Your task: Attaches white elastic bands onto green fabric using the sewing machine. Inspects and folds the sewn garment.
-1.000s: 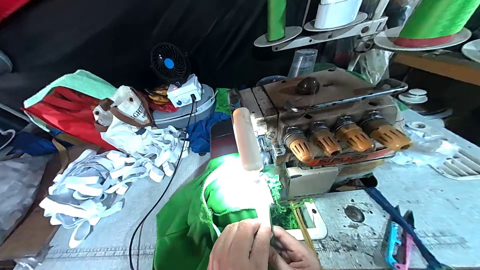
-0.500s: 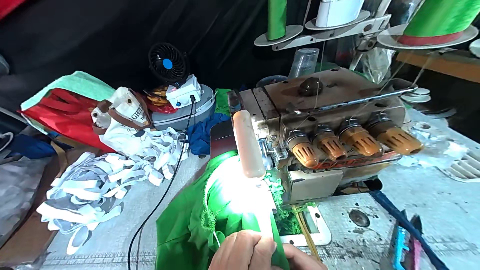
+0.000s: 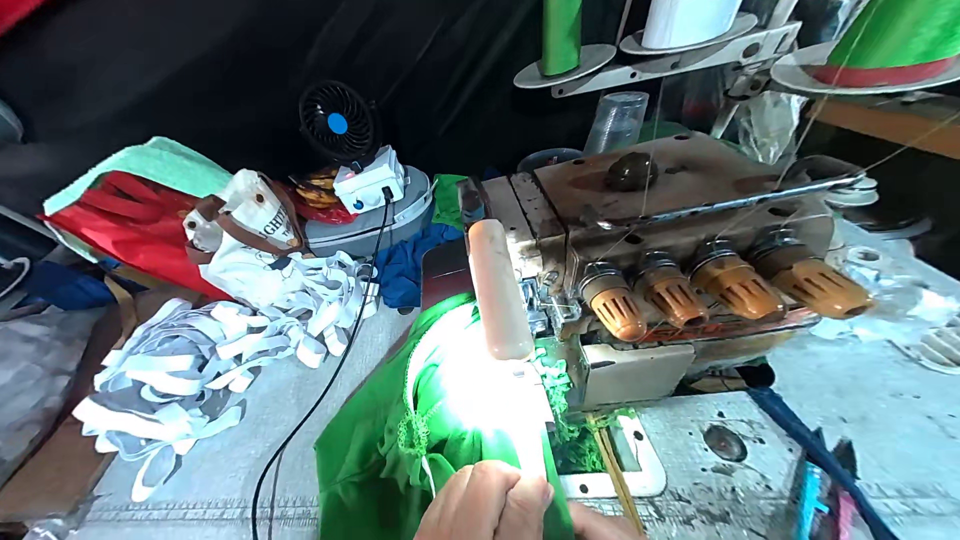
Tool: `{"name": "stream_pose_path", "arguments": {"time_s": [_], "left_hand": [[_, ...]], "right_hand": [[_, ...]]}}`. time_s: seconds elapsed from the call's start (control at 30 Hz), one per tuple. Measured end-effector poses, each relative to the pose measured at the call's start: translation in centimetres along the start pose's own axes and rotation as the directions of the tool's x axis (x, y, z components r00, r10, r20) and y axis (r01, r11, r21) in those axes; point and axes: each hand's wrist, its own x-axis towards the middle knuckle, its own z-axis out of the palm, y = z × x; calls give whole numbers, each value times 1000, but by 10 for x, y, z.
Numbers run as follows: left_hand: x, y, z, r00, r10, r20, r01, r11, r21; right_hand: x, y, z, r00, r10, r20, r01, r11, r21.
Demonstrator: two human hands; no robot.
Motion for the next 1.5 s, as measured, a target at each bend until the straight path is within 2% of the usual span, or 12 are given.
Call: {"name": "stream_pose_path", "arguments": {"time_s": [0.13,0.23,0.33,0.43,0.53,0.63,0.73,0.8,0.87,1.1,1.2,1.5], "left_hand": [[3,-14,6,997,-51,-60,51,999,0],[6,-31,16,988,25,-155,-20,999,34],[6,-41,17,983,66,-173,-65,998,12],[8,-41,13,989,55,-138,-57,998,-7],[11,-42,10,993,39,-110,-42,999,-20],[13,-48,10,992,60,-112,-61,998,-4],[15,-55,10,990,90,-110,-89,996,10],[17,-56,9,990,96,-106,-95,995,11],[16,-51,7,991,94,-97,-97,995,-21],[9,-4,-3,1000,9,2,-9,998,-67],[-1,3,1,999,-32,17,33,997,-72],[-14,7,5,1000,3,9,-3,1000,8]], "right_hand": [[2,-4,0,999,38,9,-38,999,-27],[7,-7,2,997,71,4,-71,997,2],[16,-16,5,986,165,18,-165,983,83],[24,-24,10,978,202,-42,-200,978,58],[28,-35,15,991,60,-118,-80,983,-167],[29,-41,17,991,-97,-88,53,914,-403],[22,-26,18,991,-96,-97,33,860,-509],[16,-18,16,994,0,-109,-53,876,-479],[12,-14,14,995,31,-91,-67,904,-423],[10,-4,8,999,-32,-38,20,955,-296],[10,-5,4,1000,1,-5,-2,968,-253],[11,-5,-1,998,53,37,-44,978,-203]]}}
